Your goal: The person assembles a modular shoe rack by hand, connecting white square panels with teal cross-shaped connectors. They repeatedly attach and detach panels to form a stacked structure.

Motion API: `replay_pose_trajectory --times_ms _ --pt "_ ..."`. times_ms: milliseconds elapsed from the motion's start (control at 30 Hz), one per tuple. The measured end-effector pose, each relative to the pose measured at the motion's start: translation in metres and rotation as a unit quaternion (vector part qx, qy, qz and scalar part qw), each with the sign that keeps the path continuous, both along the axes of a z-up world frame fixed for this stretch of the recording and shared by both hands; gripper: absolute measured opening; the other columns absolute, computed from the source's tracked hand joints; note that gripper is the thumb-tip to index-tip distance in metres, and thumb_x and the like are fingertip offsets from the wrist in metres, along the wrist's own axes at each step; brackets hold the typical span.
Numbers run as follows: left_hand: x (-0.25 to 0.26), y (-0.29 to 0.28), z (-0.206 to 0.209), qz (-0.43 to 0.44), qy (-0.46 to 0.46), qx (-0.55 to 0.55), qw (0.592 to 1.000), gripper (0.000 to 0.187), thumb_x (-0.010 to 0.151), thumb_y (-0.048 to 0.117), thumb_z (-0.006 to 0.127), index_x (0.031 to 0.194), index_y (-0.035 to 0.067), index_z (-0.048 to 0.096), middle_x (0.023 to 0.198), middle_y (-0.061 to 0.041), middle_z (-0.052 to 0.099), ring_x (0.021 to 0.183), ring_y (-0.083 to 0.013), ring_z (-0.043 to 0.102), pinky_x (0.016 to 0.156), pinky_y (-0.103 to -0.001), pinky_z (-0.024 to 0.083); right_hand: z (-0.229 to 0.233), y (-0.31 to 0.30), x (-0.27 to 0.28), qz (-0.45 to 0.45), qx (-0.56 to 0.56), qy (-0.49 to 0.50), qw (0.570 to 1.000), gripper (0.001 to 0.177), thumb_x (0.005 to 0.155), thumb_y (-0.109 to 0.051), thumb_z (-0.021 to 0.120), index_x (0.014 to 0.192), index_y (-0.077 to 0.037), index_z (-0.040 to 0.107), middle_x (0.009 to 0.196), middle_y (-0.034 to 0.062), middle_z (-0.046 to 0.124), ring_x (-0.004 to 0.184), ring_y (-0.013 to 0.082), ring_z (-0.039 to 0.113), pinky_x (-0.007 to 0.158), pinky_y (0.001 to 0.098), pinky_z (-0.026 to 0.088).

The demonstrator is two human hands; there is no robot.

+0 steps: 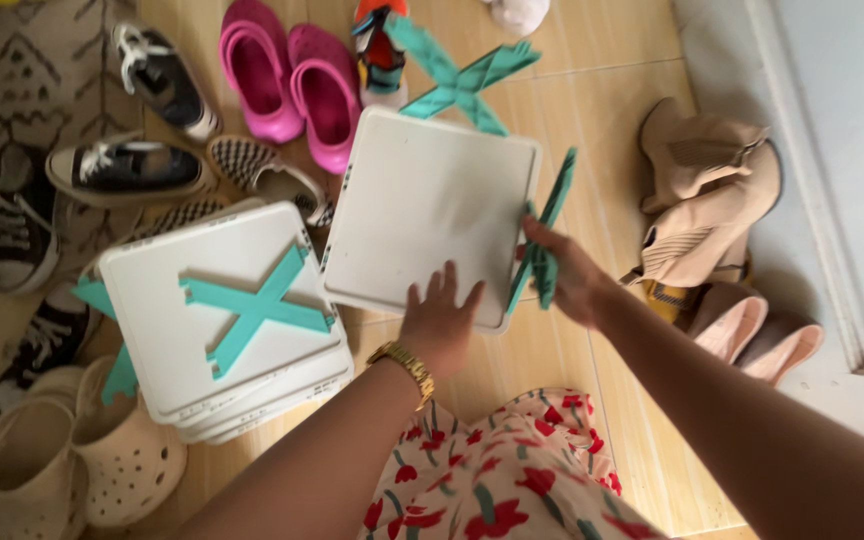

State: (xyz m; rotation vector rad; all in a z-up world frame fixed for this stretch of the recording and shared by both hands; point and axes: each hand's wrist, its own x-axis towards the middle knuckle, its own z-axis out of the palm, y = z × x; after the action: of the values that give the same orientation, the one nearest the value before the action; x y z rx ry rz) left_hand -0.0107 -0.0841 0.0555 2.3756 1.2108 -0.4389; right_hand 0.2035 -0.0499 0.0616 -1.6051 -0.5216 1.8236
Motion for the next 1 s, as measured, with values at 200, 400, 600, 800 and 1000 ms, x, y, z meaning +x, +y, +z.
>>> replay_pose_trajectory --times_ms 200,400,600,800,1000 --pt "0.018 -0.016 -0.004 -0.010 -0.036 0.012 0.999 0.081 0.088 0.016 0.065 0.158 0.008 0.025 0.165 -0.030 0.007 0.153 -0.0425 0.016 0.118 -0.064 0.019 0.004 0.004 -0.004 -0.112 0.026 0.090 0.989 0.049 0.080 -0.049 0.069 0.118 -0.018 0.063 0.098 0.0059 0.065 0.094 0.0208 0.068 0.089 0.0336 0.051" --pt "0.026 -0.039 -0.006 0.030 -0.061 0.058 0.996 0.078 0.087 0.016 0.065 0.153 -0.001 0.028 0.162 -0.031 0.014 0.151 -0.0406 0.019 0.118 -0.064 0.019 0.013 -0.001 -0.026 -0.164 0.012 0.080 0.983 0.045 0.079 -0.047 0.076 0.099 -0.011 0.060 0.084 0.0041 0.056 0.080 0.0216 0.060 0.078 0.0357 0.053" --pt "0.011 -0.060 -0.035 0.145 -0.092 0.176 0.969 0.052 0.091 0.014 0.061 0.138 -0.005 0.050 0.156 -0.029 0.034 0.142 -0.0368 0.040 0.117 -0.054 0.030 0.022 -0.038 -0.072 -0.213 0.009 0.059 0.975 0.038 0.077 -0.043 0.076 0.079 -0.012 0.055 0.069 0.0040 0.051 0.068 0.0207 0.052 0.070 0.0344 0.049" --pt "-0.027 -0.088 -0.046 0.149 -0.170 0.184 0.957 0.039 0.094 0.027 0.066 0.124 0.002 0.066 0.149 -0.021 0.047 0.136 -0.0336 0.047 0.113 -0.049 0.038 0.033 -0.079 -0.090 -0.231 -0.008 0.037 0.972 0.034 0.072 -0.036 0.073 0.072 -0.013 0.047 0.065 0.0050 0.046 0.062 0.0207 0.045 0.066 0.0329 0.045" --pt "-0.024 -0.100 -0.041 0.137 -0.154 0.154 0.966 0.048 0.091 0.038 0.070 0.126 0.005 0.065 0.150 -0.017 0.045 0.135 -0.0318 0.046 0.111 -0.046 0.040 0.038 -0.091 -0.089 -0.244 -0.010 0.013 0.970 0.033 0.071 -0.035 0.070 0.069 -0.014 0.045 0.066 0.0049 0.044 0.062 0.0195 0.043 0.066 0.0335 0.043"
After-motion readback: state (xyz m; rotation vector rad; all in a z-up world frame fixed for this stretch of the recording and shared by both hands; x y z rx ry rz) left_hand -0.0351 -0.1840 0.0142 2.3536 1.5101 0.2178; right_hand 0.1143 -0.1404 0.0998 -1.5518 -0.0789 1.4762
